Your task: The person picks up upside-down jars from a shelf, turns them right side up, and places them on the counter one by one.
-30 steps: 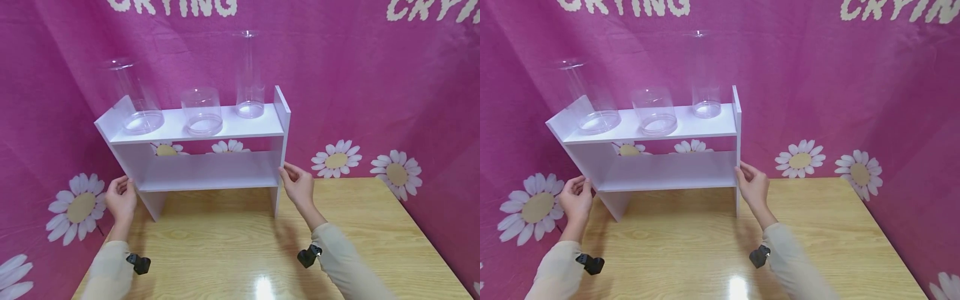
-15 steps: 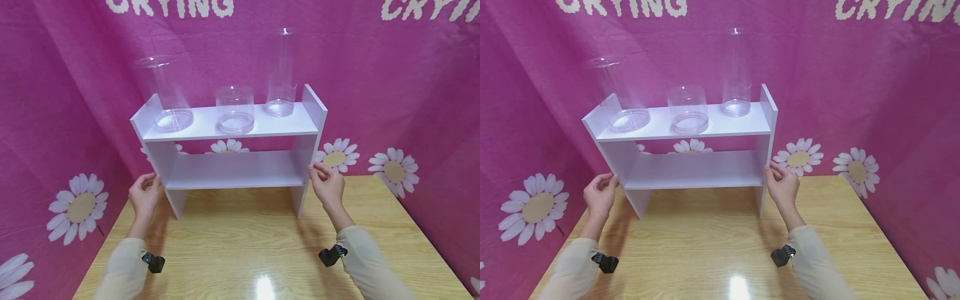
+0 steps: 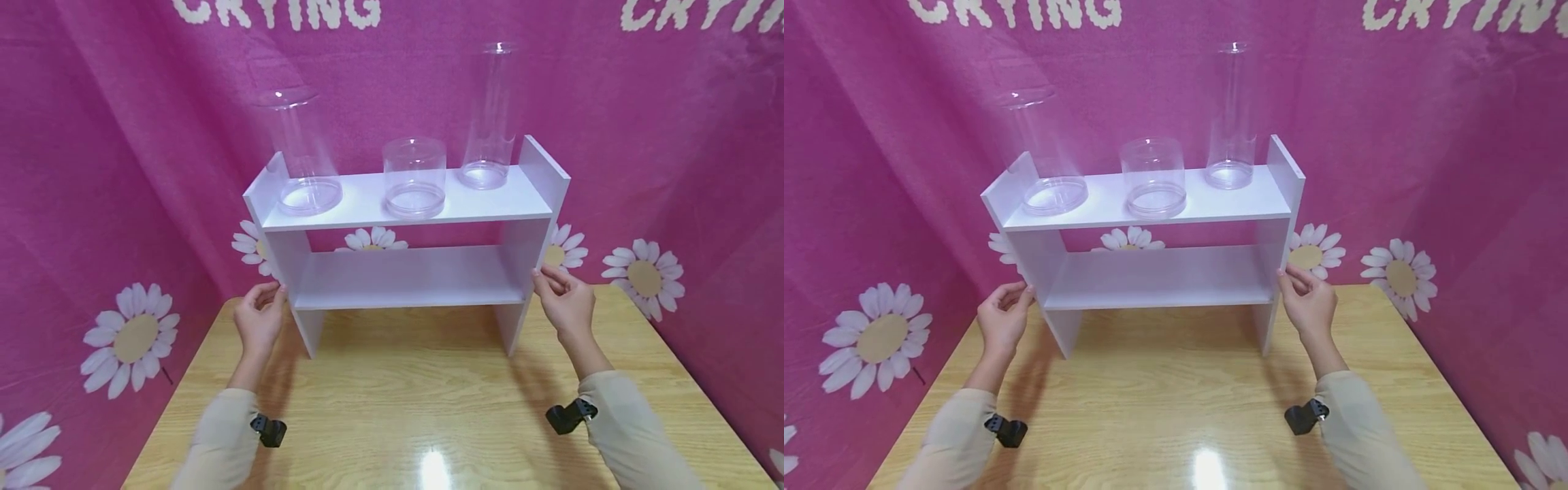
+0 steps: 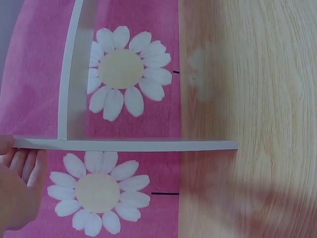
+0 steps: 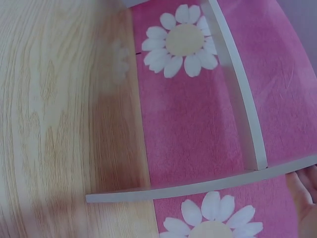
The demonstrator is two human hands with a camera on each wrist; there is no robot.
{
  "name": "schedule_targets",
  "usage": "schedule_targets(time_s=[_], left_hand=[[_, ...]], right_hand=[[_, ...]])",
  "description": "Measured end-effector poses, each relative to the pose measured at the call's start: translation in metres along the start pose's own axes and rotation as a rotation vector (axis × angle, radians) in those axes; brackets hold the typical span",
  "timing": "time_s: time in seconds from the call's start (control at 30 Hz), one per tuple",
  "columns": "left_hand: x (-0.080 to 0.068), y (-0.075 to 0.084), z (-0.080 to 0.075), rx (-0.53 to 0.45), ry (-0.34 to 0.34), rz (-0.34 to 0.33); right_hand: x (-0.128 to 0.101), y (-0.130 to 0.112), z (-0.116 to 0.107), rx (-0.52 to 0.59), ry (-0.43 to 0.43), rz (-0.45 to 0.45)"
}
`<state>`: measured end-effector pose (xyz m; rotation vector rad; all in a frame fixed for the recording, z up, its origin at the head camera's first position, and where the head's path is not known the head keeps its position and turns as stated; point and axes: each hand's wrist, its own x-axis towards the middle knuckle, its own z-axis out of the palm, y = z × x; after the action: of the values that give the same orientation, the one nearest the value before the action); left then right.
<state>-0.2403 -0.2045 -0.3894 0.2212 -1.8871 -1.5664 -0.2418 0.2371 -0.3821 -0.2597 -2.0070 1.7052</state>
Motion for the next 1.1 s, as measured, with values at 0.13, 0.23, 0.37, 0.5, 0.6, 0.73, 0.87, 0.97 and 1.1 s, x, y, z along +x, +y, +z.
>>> schedule_targets(time_s=[0.13, 0.23, 0.37, 0.5, 0.6, 0.73, 0.87, 0.97, 1.1], left_hand=[[-0.003, 0.001, 0.004, -0.002, 0.007, -0.005], [-0.006, 0.0, 0.007, 0.0, 0.005, -0.009], [-0.009, 0.001, 0.012, -0.014, 0.001, -0.02], [-0.01, 0.001, 0.015, -0.021, -0.009, -0.033], [-0.01, 0.001, 0.017, -0.039, -0.011, -0.023], [-0.011, 0.001, 0.018, -0.064, -0.001, -0.011], [-0.011, -0.002, 0.018, -0.052, -0.015, -0.01], [-0.01, -0.003, 0.017, -0.032, -0.039, -0.004], [-0.007, -0.001, 0.014, -0.024, -0.066, -0.014]], right_hand=[[0.002, 0.002, -0.006, 0.018, 0.011, 0.024], [0.004, 0.003, -0.01, 0.028, 0.018, 0.042], [0.005, 0.003, -0.014, 0.046, 0.019, 0.058], [0.009, 0.003, -0.017, 0.077, 0.024, 0.084], [0.012, 0.002, -0.019, 0.107, 0.012, 0.097], [0.015, 0.002, -0.02, 0.134, -0.026, 0.088], [0.016, 0.002, -0.022, 0.157, -0.043, 0.088], [0.016, 0.001, -0.024, 0.169, -0.048, 0.094], [0.016, -0.002, -0.028, 0.113, -0.094, 0.079]])
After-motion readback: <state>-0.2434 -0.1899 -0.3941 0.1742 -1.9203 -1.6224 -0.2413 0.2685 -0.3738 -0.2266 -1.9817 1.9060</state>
